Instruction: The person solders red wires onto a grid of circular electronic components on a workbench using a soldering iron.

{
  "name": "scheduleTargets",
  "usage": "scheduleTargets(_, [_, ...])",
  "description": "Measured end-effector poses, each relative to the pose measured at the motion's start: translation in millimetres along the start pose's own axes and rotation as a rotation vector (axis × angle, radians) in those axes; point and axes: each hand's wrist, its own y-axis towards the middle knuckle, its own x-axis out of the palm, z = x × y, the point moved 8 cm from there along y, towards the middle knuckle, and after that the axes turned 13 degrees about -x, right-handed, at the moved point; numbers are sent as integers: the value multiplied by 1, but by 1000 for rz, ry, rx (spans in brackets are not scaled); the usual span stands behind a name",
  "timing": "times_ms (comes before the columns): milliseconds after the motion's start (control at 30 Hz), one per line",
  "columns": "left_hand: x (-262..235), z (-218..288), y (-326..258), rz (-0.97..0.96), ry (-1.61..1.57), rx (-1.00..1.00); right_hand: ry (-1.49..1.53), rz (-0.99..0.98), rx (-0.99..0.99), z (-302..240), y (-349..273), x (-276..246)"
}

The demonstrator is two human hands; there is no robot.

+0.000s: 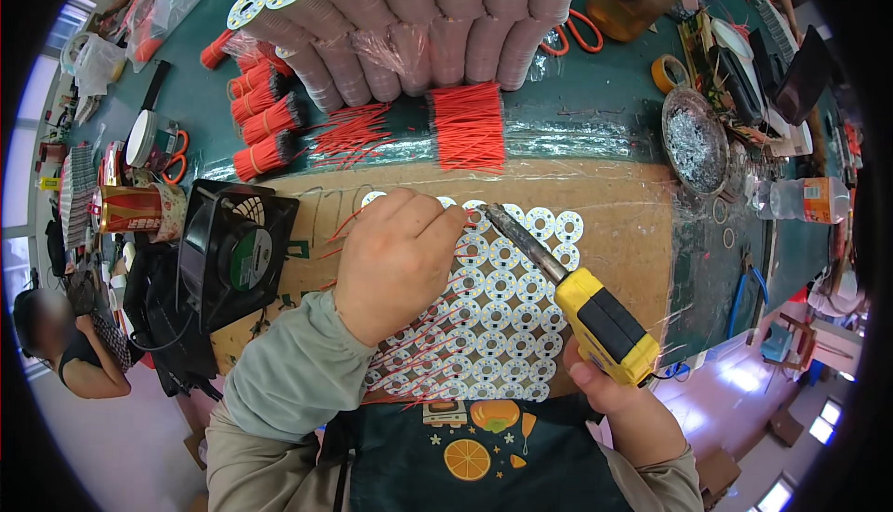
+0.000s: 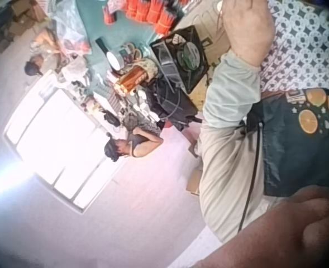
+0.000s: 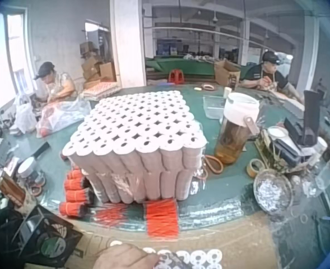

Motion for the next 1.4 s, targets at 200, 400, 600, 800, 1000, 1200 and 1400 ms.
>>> scheduleTargets(200, [0,2,-1,-18,11,19,81,82,106,1,0,0])
scheduleTargets(400, [1,2,0,-10,24,19,111,119,100,7,-3,-1])
scheduleTargets(600, [1,3,-1,-14,34,14,69,68,39,8,-3,1])
scheduleTargets(800, [1,3,-1,-27,43,6,-8,52,49,12,-6,1])
scheduleTargets(1000, [1,4,-1,-11,47,12,-52,55,-21,5,-2,-1])
scheduleTargets(1200, [2,4,-1,-19,61,3,132,74,112,10,-6,1])
scheduleTargets(1400, [0,3,-2,1,42,-3,283,107,115,3,-3,3])
